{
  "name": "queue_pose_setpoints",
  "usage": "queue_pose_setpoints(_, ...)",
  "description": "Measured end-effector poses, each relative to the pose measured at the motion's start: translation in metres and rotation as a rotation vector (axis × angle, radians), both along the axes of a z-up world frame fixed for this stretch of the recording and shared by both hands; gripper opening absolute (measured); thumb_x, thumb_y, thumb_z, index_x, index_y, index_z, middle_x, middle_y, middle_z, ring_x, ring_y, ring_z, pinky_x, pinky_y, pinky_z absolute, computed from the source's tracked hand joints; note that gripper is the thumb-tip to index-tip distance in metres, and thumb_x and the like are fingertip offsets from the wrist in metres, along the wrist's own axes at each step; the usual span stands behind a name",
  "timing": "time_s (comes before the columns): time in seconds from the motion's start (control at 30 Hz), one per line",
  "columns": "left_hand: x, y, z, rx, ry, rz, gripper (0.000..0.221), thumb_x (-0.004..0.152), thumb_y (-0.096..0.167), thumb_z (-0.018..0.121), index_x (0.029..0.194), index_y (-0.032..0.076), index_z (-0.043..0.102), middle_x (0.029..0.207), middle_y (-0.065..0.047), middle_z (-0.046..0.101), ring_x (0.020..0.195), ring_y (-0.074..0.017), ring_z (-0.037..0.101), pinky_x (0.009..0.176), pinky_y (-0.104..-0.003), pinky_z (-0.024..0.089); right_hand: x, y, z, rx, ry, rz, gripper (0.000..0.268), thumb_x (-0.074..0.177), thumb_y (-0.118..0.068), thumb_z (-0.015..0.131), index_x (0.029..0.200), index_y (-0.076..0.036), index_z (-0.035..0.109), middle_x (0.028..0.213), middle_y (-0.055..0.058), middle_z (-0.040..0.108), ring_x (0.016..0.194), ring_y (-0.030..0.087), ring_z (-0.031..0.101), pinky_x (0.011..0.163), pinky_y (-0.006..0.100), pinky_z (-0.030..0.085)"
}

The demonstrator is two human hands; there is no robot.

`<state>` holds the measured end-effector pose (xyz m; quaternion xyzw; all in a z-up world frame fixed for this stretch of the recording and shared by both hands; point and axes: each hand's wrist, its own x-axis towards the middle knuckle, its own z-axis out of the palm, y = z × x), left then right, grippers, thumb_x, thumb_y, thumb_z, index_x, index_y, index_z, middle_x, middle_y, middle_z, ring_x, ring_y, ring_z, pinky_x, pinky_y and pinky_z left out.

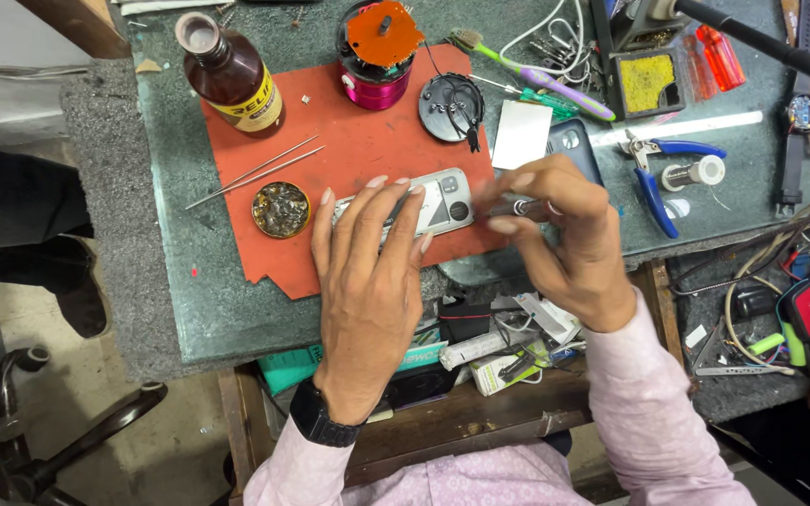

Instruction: The person removes the back cover and battery from a feature phone, then uses a screwdriver to tighten screws on the back of the device. They reassemble the phone and test the screen and keypad.

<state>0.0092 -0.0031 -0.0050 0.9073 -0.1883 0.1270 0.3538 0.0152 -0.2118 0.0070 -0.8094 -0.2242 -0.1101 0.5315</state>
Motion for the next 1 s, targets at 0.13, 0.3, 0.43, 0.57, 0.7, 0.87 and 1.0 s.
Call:
queue_pose_setpoints(0.13,0.002,0.000,0.002,0.001,0.007,-0.004,0.037,0.098,0.009,0.065,0.134,0.003,0.061,0.137,-0.010,0.058,0.138,-0.0278,0.050,0.124,-0.056,0.027,0.002,0.000,0.001,-0.093,-0.010,0.028,0.047,0.092,0.021,0.060,0.122,-0.010,0.043,0.110,0.018,0.070,0.102,0.031,0.072,0.085,0.038,0.061)
queue_pose_setpoints(0.3,0.002,-0.002,0.004,0.000,0.021,0.003,0.038,0.098,0.008,0.066,0.135,0.003,0.061,0.138,-0.010,0.058,0.138,-0.0278,0.050,0.124,-0.056,0.027,0.001,-0.005,-0.002,-0.068,-0.099,0.024,0.051,0.096,0.019,0.061,0.131,-0.011,0.040,0.112,0.019,0.067,0.105,0.027,0.073,0.083,0.032,0.065)
queue_pose_setpoints(0.43,0.002,0.000,0.004,0.005,0.019,-0.011,0.039,0.095,0.005,0.065,0.134,0.003,0.062,0.137,-0.010,0.058,0.138,-0.0282,0.050,0.124,-0.056,0.027,0.004,-0.006,-0.001,0.021,0.025,0.127,0.048,0.096,0.023,0.049,0.130,-0.008,0.037,0.114,0.022,0.063,0.110,0.031,0.070,0.091,0.040,0.061)
queue_pose_setpoints(0.57,0.002,0.000,0.000,-0.030,0.017,-0.005,0.038,0.097,0.006,0.066,0.135,0.003,0.061,0.138,-0.010,0.058,0.138,-0.0279,0.051,0.124,-0.055,0.028,0.001,-0.006,-0.002,-0.085,-0.022,0.015,0.042,0.097,0.021,0.055,0.125,-0.008,0.044,0.109,0.018,0.065,0.104,0.027,0.075,0.081,0.032,0.065)
queue_pose_setpoints(0.7,0.001,0.003,0.000,-0.040,0.023,-0.005,0.039,0.097,0.005,0.065,0.136,0.003,0.061,0.138,-0.009,0.059,0.138,-0.0268,0.052,0.124,-0.054,0.030,0.000,-0.004,-0.002,0.049,0.138,0.082,0.034,0.092,0.020,0.051,0.118,-0.001,0.043,0.113,0.022,0.063,0.110,0.032,0.070,0.088,0.036,0.062)
queue_pose_setpoints(0.87,0.002,0.002,-0.002,-0.048,-0.002,-0.003,0.038,0.098,0.006,0.066,0.136,0.003,0.061,0.138,-0.010,0.058,0.137,-0.0272,0.052,0.123,-0.054,0.030,-0.002,-0.002,-0.007,-0.154,0.086,-0.105,0.033,0.096,0.020,0.062,0.107,-0.010,0.050,0.106,0.017,0.073,0.099,0.028,0.077,0.080,0.032,0.057)
queue_pose_setpoints(1.0,0.001,0.002,0.000,-0.057,-0.011,-0.013,0.040,0.095,0.005,0.067,0.135,0.002,0.061,0.138,-0.011,0.058,0.137,-0.0289,0.051,0.122,-0.054,0.030,-0.008,-0.001,-0.013,0.050,0.060,-0.016,0.053,0.099,0.025,0.050,0.139,-0.005,0.035,0.119,0.019,0.068,0.109,0.030,0.074,0.097,0.036,0.064)
